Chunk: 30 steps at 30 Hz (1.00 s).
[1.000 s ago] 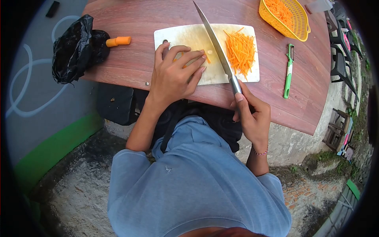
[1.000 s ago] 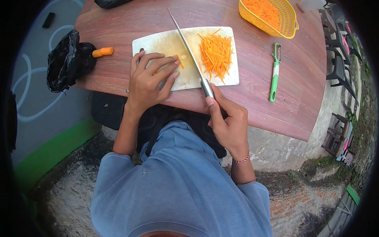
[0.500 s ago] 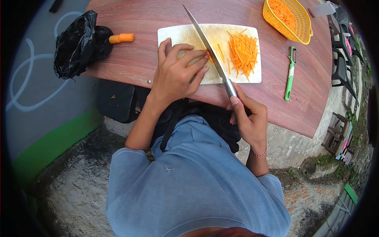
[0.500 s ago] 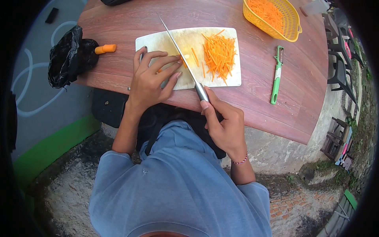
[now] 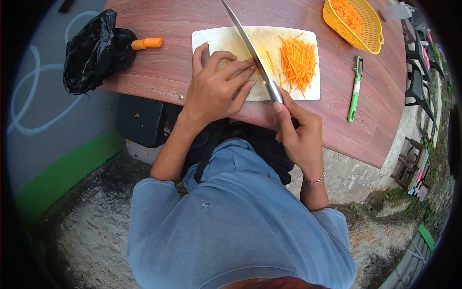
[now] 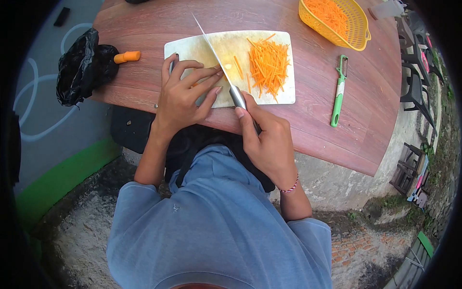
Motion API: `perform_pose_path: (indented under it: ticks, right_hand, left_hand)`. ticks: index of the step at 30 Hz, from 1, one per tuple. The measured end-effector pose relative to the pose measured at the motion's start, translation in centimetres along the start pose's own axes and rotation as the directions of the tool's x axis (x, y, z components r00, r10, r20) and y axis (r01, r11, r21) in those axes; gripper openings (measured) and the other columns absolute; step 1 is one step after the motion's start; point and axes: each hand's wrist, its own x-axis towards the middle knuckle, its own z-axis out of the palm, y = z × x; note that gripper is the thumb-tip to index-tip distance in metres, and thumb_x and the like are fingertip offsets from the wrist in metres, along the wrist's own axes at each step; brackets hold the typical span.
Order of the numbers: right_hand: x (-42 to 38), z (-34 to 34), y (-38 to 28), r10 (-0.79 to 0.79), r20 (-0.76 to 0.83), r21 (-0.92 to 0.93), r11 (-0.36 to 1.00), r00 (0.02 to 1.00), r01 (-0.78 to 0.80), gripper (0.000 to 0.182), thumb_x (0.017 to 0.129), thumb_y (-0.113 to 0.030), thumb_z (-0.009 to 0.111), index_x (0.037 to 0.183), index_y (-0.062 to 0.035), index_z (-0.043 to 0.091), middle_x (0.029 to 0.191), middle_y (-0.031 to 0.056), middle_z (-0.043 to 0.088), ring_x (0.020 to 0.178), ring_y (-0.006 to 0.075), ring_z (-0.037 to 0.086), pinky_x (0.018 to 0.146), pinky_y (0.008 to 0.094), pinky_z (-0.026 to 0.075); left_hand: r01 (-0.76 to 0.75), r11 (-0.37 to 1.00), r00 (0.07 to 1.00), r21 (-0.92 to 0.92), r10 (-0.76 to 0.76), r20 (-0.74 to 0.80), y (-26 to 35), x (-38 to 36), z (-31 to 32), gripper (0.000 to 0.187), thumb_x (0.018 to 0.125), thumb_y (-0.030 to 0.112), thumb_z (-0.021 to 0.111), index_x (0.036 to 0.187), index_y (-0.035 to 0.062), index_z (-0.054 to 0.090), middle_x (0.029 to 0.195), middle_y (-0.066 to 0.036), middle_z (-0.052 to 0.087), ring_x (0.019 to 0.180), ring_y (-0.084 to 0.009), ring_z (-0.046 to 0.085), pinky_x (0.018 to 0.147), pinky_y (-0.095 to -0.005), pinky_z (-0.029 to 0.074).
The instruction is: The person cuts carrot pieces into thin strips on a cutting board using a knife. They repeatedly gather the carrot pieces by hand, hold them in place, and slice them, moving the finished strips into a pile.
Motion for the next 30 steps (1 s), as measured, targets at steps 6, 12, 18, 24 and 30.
perform_pose_path:
  ticks: [6,12,18,24,30]
  right_hand:
    - [1.9,0.2,-0.1,-0.024,0.011,-0.027,0.999,1.0,0.024,0.034,0.106,-0.016,0.069,0.133,0.0034,0.072,0.077,0.0274,0.068,0.061,0.0274,0.07,0.063,0.0385,0.053]
    - [-0.6,-1.4,0.2,0.157,0.047,0.134,0.978,0.987,-0.162,0.036,0.108,-0.016,0.067,0.141,-0.0005,0.07,0.068,0.0036,0.064,0.057,0.0081,0.06,0.054,0.0289,0.049]
    - [-0.8,-1.9,0.7,0.19,-0.008,0.255,0.95,0.982,-0.181,0.038,0.109,-0.015,0.067,0.144,-0.0013,0.069,0.071,-0.001,0.064,0.056,0.0052,0.058,0.052,0.0249,0.047]
    - [-0.8,-1.2,0.4,0.151,0.08,0.215,0.963,0.985,-0.165,0.038,0.108,-0.015,0.067,0.144,-0.0012,0.069,0.072,0.0008,0.067,0.056,0.0056,0.058,0.052,0.0252,0.047]
    - [-1.1,-1.0,0.4,0.165,0.076,0.206,0.962,0.983,-0.177,0.039,0.108,-0.016,0.068,0.143,-0.0009,0.069,0.072,0.0014,0.067,0.056,0.0062,0.059,0.052,0.0257,0.048]
  left_hand:
    - [0.009,1.0,1.0,0.012,-0.009,-0.019,0.1,0.1,-0.2,0.028,0.092,0.026,0.079,0.116,0.0127,0.084,0.119,0.005,0.077,0.114,-0.022,0.063,0.116,-0.0652,0.031]
    - [0.019,1.0,0.999,0.023,-0.018,-0.027,0.1,0.0,-0.1,0.024,0.091,0.026,0.08,0.112,0.0135,0.085,0.119,0.006,0.078,0.115,-0.0227,0.063,0.116,-0.0667,0.03]
    - [0.003,1.0,0.998,0.01,-0.003,-0.06,0.0,-0.1,0.0,0.022,0.09,0.025,0.081,0.108,0.0126,0.085,0.117,0.006,0.08,0.115,-0.0225,0.064,0.117,-0.0641,0.031]
    - [0.005,1.0,0.997,0.015,-0.004,-0.08,0.0,-0.1,0.0,0.022,0.089,0.025,0.082,0.106,0.0116,0.085,0.117,0.005,0.08,0.111,-0.022,0.065,0.116,-0.0619,0.033]
    - [0.004,1.0,0.997,0.012,-0.003,-0.078,0.1,0.0,0.0,0.023,0.089,0.025,0.082,0.106,0.0109,0.085,0.117,0.005,0.08,0.108,-0.021,0.065,0.115,-0.0616,0.034]
